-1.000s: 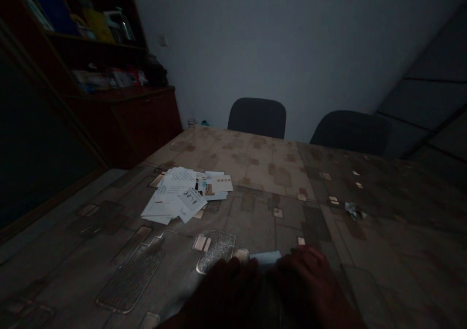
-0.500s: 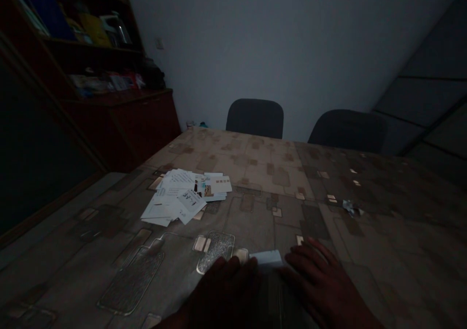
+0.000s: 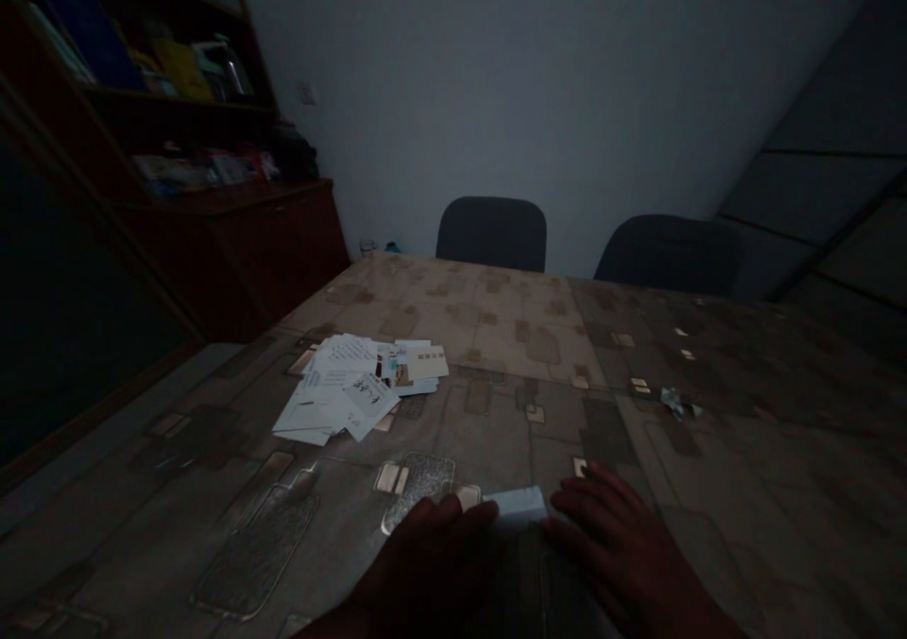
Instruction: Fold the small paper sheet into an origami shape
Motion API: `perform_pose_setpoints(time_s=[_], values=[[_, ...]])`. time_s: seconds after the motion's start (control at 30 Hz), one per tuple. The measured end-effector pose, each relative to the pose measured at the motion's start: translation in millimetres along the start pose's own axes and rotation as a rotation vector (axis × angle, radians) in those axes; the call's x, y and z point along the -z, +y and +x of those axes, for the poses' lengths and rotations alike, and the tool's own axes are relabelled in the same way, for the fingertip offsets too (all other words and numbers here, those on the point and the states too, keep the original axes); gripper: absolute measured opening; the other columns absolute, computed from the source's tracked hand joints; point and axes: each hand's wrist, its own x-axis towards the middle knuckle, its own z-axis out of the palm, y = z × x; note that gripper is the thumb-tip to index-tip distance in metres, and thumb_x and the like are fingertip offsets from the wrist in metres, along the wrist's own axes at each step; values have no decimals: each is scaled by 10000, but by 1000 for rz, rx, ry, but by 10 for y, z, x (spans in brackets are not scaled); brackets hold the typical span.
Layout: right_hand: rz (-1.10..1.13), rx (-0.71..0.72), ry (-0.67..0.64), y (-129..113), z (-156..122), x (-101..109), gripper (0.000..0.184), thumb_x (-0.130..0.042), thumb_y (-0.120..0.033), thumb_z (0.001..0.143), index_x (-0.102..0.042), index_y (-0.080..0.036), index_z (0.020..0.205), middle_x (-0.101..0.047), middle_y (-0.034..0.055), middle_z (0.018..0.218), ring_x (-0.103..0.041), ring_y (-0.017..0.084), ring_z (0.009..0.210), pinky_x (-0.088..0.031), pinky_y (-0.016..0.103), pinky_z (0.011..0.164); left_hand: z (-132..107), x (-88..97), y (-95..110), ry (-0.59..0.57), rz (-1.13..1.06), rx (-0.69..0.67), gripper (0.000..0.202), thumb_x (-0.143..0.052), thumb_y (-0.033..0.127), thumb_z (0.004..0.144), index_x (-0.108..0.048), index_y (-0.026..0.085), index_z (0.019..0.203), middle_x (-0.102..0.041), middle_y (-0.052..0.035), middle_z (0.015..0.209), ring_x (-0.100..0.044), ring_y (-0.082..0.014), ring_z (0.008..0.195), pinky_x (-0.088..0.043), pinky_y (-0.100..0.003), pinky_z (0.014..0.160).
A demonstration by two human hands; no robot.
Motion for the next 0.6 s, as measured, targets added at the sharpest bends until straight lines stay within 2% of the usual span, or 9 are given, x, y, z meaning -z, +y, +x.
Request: perform_pose_setpoints(time_s=[0.1,0.13,0.2,0.23,0.3,0.33,0.43,0.6], values=[[91,-72,10,-39,53,11,299,-454,-64,885,-614,-211,1091,-662,82,1007,-598,241,969,-370,541,989,-125,-100,-38,90,2,11,350,-588,406,879,-560,224,1177,-590,-40,1274,-547,-222,931,-471,-360,767],[132,-117,21,-64,88,2,277,-454,-64,884,-614,-209,1058,-653,74,966,-599,229,921,-374,534,980,-163,-144,-51,110,-4,17,390,-590,419,870,-548,235,1212,-577,-40,1301,-544,-224,925,-470,-354,742],[198,-252,30,-126,174,-45,187,-495,-88,880,-610,-227,927,-625,29,859,-585,199,816,-392,498,941,-216,-226,-72,105,1,-19,426,-600,439,853,-542,254,1232,-586,-33,1289,-544,-218,892,-469,-339,702],[214,-317,17,-161,221,-80,137,-524,-109,874,-596,-226,865,-613,23,838,-575,201,807,-417,462,884,-230,-258,-78,115,4,5,439,-603,449,844,-542,256,1233,-587,-33,1284,-541,-222,891,-470,-348,709],[194,-474,67,-231,308,-163,68,-611,-162,800,-569,-213,786,-592,38,829,-553,231,818,-429,404,756,-241,-297,-83,148,-5,15,418,-592,440,845,-551,251,1216,-567,-42,1308,-538,-230,911,-473,-363,734],[158,-536,109,-262,344,-203,94,-633,-158,754,-556,-212,755,-582,37,813,-541,239,808,-415,396,733,-244,-305,-83,169,-11,21,400,-583,433,850,-558,249,1204,-559,-45,1318,-537,-233,920,-473,-369,742],[118,-607,131,-324,410,-280,154,-667,-144,674,-547,-216,737,-571,29,804,-524,245,788,-385,384,711,-261,-312,-78,170,-12,19,407,-566,452,869,-557,251,1222,-552,-49,1328,-533,-241,946,-473,-378,760],[131,-615,98,-294,320,-311,141,-661,-214,749,-556,-233,840,-602,52,926,-556,266,862,-416,403,751,-320,-337,-65,75,43,33,495,-596,501,859,-512,273,1290,-530,-40,1359,-521,-254,1025,-458,-397,842]])
